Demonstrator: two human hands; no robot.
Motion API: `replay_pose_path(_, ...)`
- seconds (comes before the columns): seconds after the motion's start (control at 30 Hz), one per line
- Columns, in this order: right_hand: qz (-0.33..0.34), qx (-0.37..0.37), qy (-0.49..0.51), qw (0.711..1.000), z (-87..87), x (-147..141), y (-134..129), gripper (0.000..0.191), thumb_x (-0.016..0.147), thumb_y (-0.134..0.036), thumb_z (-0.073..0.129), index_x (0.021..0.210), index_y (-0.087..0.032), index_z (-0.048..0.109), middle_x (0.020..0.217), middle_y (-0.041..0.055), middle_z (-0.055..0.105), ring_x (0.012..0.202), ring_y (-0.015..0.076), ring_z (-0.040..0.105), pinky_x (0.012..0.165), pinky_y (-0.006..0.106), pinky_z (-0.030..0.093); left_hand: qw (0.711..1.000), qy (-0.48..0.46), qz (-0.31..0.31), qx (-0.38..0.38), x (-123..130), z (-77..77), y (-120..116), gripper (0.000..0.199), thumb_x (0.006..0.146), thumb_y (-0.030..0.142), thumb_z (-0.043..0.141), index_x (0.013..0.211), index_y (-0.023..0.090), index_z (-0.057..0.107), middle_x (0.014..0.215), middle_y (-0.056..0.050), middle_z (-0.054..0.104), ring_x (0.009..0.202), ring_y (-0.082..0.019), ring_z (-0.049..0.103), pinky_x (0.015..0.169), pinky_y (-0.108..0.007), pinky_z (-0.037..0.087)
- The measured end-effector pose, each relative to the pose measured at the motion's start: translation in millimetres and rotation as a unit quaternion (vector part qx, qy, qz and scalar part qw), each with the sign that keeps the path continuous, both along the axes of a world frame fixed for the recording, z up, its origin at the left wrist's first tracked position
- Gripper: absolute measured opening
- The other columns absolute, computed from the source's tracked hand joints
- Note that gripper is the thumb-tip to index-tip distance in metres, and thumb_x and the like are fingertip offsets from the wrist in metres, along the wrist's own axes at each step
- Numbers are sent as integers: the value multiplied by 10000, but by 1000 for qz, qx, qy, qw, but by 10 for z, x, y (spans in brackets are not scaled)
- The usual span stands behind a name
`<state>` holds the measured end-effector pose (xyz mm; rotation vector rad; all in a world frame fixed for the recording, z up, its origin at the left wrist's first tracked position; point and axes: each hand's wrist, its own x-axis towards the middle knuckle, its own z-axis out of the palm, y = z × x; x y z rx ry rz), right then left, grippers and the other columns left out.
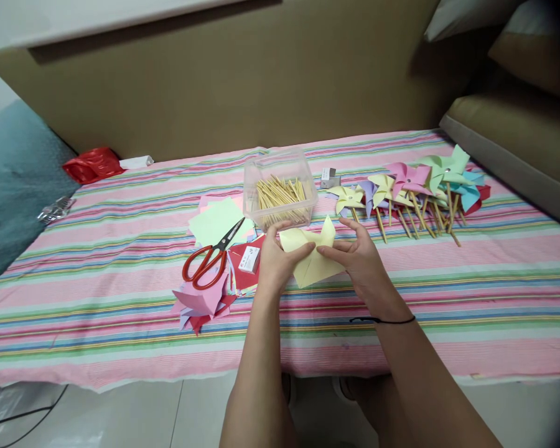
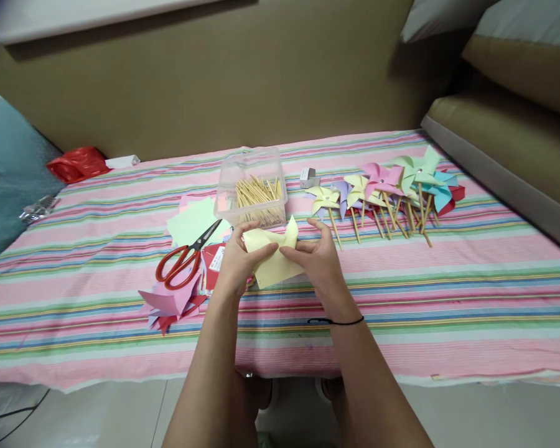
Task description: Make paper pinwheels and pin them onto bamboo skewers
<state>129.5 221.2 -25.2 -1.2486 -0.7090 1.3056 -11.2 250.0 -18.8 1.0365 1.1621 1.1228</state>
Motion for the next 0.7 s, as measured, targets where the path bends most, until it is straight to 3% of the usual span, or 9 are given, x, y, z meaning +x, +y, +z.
replay_pose_path(0.43,0,-4,-9,1000,9,-8,8,962,499,-331,865,1318,-227,370,757,33,736,726,279,700,655,400,560,1000,-5,-6,-13,-1,-17,5,676,542,258,840,1120,200,495,774,-6,688,667,-169,655,611,-282,514)
replay_pose_path(0.57,-41,-14,7,999,-16,2,29,969,470,-324,873,1296,-214,379,758,34,732,712,265,696,653,392,560,998,-56,-22,-26,-14,8,3,628,574,300,823,1104,197,502,778,-23,704,648,-174,664,628,-304,519)
replay_pose_path(0.7,-91,-10,18,996,-52,36,57,939,445,-311,882,1248,-194,410,743,27,723,697,251,693,650,386,560,997,-73,27,-9,-43,18,24,520,568,283,817,997,173,544,803,-23,693,669,-143,656,693,-301,508)
